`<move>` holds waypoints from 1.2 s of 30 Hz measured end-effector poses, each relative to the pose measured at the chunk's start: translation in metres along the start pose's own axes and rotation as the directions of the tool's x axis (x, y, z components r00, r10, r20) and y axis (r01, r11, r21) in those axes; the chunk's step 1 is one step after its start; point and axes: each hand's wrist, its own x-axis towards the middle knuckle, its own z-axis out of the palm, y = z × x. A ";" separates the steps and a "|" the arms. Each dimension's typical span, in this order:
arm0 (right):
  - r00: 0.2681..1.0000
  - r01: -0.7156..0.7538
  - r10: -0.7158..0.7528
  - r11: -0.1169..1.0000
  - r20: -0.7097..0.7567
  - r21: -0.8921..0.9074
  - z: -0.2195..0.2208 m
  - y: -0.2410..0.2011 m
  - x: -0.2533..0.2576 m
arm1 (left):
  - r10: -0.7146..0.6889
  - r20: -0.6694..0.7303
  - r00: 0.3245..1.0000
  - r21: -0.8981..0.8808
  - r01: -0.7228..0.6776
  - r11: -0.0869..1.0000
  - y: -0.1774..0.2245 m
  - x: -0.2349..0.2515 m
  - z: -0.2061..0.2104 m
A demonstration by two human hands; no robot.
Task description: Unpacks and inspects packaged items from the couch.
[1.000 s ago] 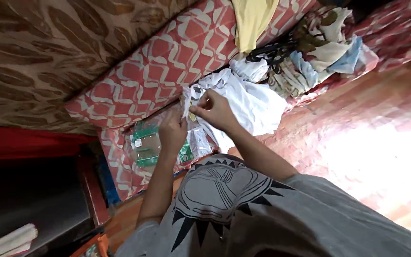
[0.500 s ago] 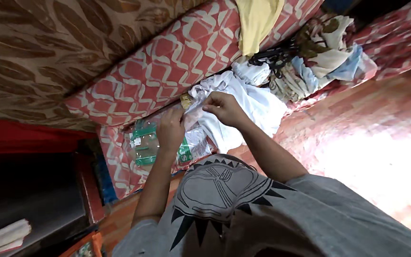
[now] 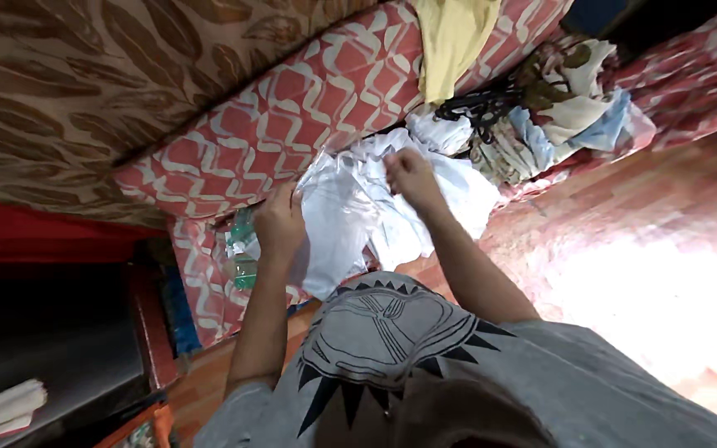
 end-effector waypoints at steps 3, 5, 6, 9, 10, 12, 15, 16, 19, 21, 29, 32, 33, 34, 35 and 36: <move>0.996 0.014 -0.012 1.000 0.091 -0.024 0.048 0.003 -0.020 | 0.020 -0.033 0.999 0.053 -0.018 0.998 0.015 -0.007 0.010; 0.998 0.065 -0.065 0.998 0.014 -0.006 0.072 0.006 -0.020 | 0.025 -0.053 0.998 0.056 -0.022 0.998 0.024 -0.012 0.018; 0.995 0.091 -0.091 0.996 -0.035 0.004 0.079 0.008 -0.017 | 0.031 -0.070 0.997 0.058 -0.027 0.998 0.027 -0.014 0.021; 0.985 0.077 -0.060 0.992 -0.164 0.100 0.079 0.009 -0.011 | 0.057 -0.114 0.992 0.085 -0.047 0.995 0.021 -0.016 0.022; 0.976 0.059 -0.025 0.987 -0.218 0.152 0.075 0.009 -0.009 | 0.069 -0.122 0.990 0.102 -0.056 0.993 0.016 -0.016 0.021; 0.941 0.074 0.011 0.969 -0.338 0.236 0.065 0.010 -0.003 | 0.097 -0.134 0.986 0.107 -0.083 0.991 0.004 -0.016 0.018; 0.900 0.195 -0.176 0.981 -0.399 0.009 0.055 0.012 0.001 | 0.140 -0.162 0.977 0.089 -0.127 0.988 -0.006 -0.019 0.014; 0.891 0.248 -0.280 0.960 -0.356 -0.133 0.048 0.013 0.002 | 0.151 -0.153 0.977 0.083 -0.139 0.987 -0.011 -0.018 0.007; 0.903 0.421 -0.426 0.860 0.050 -0.288 0.009 0.008 0.007 | 0.233 -0.018 0.972 0.020 -0.232 0.972 -0.030 -0.014 -0.020; 0.880 0.445 -0.378 0.867 0.289 -0.224 -0.009 0.000 0.009 | 0.289 0.087 0.953 -0.088 -0.282 0.955 -0.039 -0.011 -0.028; 0.999 0.034 -0.032 0.999 0.044 -0.032 -0.048 0.023 0.023 | 0.102 0.044 0.994 -0.348 -0.081 0.934 -0.055 -0.012 -0.039; 0.991 0.129 -0.133 0.986 0.024 0.109 -0.031 0.017 -0.001 | 0.074 0.079 0.994 -0.236 -0.054 0.970 -0.061 -0.015 -0.036; 0.980 0.127 -0.145 0.983 0.136 0.133 -0.018 0.012 -0.011 | 0.086 0.108 0.990 -0.204 -0.063 0.977 -0.060 -0.016 -0.035; 0.954 0.124 -0.153 0.984 0.257 0.125 -0.002 0.010 -0.017 | 0.104 0.132 0.986 -0.184 -0.079 0.980 -0.057 -0.015 -0.033; 0.923 0.130 -0.155 0.987 0.352 0.094 0.013 0.010 -0.020 | 0.134 0.151 0.979 -0.173 -0.107 0.979 -0.053 -0.013 -0.031; 0.899 0.132 -0.145 0.989 0.414 0.060 0.028 0.012 -0.020 | 0.168 0.170 0.971 -0.168 -0.139 0.976 -0.049 -0.012 -0.029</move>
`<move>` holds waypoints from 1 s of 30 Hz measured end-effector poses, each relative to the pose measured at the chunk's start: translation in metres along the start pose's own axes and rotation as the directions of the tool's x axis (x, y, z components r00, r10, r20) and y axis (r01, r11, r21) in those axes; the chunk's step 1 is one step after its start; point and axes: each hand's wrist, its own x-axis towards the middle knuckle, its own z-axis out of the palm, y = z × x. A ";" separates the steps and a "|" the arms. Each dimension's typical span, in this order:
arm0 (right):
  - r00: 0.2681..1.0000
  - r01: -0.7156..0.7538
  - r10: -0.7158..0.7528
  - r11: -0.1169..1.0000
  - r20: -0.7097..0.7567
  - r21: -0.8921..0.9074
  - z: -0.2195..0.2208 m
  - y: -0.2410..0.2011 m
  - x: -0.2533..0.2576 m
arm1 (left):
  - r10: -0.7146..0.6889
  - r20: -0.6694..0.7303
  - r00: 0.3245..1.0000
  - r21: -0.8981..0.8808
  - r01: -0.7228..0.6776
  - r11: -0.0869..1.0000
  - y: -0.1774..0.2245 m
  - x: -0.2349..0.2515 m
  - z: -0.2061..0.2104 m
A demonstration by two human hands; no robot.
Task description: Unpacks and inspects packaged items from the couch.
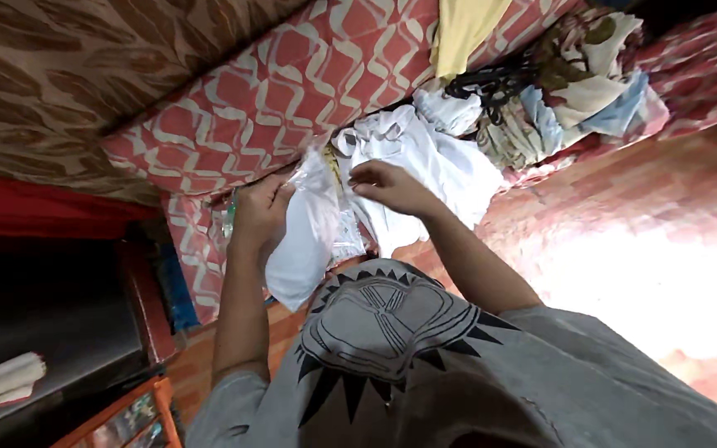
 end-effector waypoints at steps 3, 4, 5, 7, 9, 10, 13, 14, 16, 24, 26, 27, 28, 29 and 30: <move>0.998 -0.031 0.031 0.999 0.049 -0.015 0.025 0.011 0.015 | 0.110 0.047 0.993 -0.028 -0.109 0.994 0.001 0.006 0.004; 0.999 -0.028 0.029 0.999 0.045 -0.014 0.028 0.012 0.017 | 0.140 0.055 0.989 -0.054 -0.137 0.989 -0.001 0.007 0.004; 0.999 -0.016 0.016 1.000 0.043 -0.005 0.028 0.011 0.018 | 0.156 0.061 0.986 -0.074 -0.151 0.986 -0.003 0.008 0.003; 0.997 -0.001 -0.004 0.997 0.073 0.079 0.027 0.009 0.016 | 0.140 0.020 0.990 -0.045 -0.139 0.989 -0.011 0.006 0.004; 0.993 -0.054 0.033 0.980 0.112 0.190 0.027 0.000 0.012 | 0.092 -0.117 0.989 0.037 -0.088 0.995 -0.026 0.004 0.013; 0.991 -0.095 0.071 0.970 0.111 0.223 0.029 -0.003 0.011 | 0.054 -0.190 0.980 0.019 -0.051 0.999 -0.038 0.001 0.021; 0.981 -0.194 0.192 0.929 0.037 0.315 0.032 -0.004 0.009 | -0.300 -0.312 0.901 -0.263 0.222 0.939 -0.077 -0.016 0.056; 0.974 -0.209 0.226 0.905 -0.002 0.371 0.032 0.000 0.009 | -0.466 -0.245 0.850 -0.379 0.359 0.853 -0.083 -0.023 0.070; 0.954 -0.217 0.292 0.833 -0.072 0.509 0.029 0.005 0.007 | -0.698 0.012 0.716 -0.547 0.589 0.595 -0.082 -0.034 0.098; 0.876 -0.073 0.418 0.609 -0.241 0.790 -0.008 0.050 -0.012 | -0.607 0.183 0.773 -0.645 0.561 0.519 -0.057 0.005 0.095; 0.854 -0.003 0.442 0.532 -0.274 0.847 -0.008 0.070 -0.015 | -0.487 0.040 0.873 -0.494 0.441 0.749 -0.043 0.023 0.074; 0.861 0.047 0.426 0.476 -0.277 0.878 -0.005 0.083 -0.016 | -0.413 -0.016 0.911 -0.385 0.375 0.843 -0.034 0.032 0.064; 0.873 0.103 0.400 0.407 -0.279 0.907 0.000 0.095 -0.017 | -0.331 -0.061 0.942 -0.280 0.302 0.911 -0.025 0.042 0.056; 0.889 0.150 0.366 0.331 -0.274 0.932 0.005 0.107 -0.017 | -0.271 -0.066 0.960 -0.204 0.253 0.946 -0.012 0.052 0.046; 0.902 0.193 0.337 0.248 -0.271 0.949 0.010 0.117 -0.018 | -0.227 -0.046 0.973 -0.152 0.218 0.964 0.003 0.061 0.035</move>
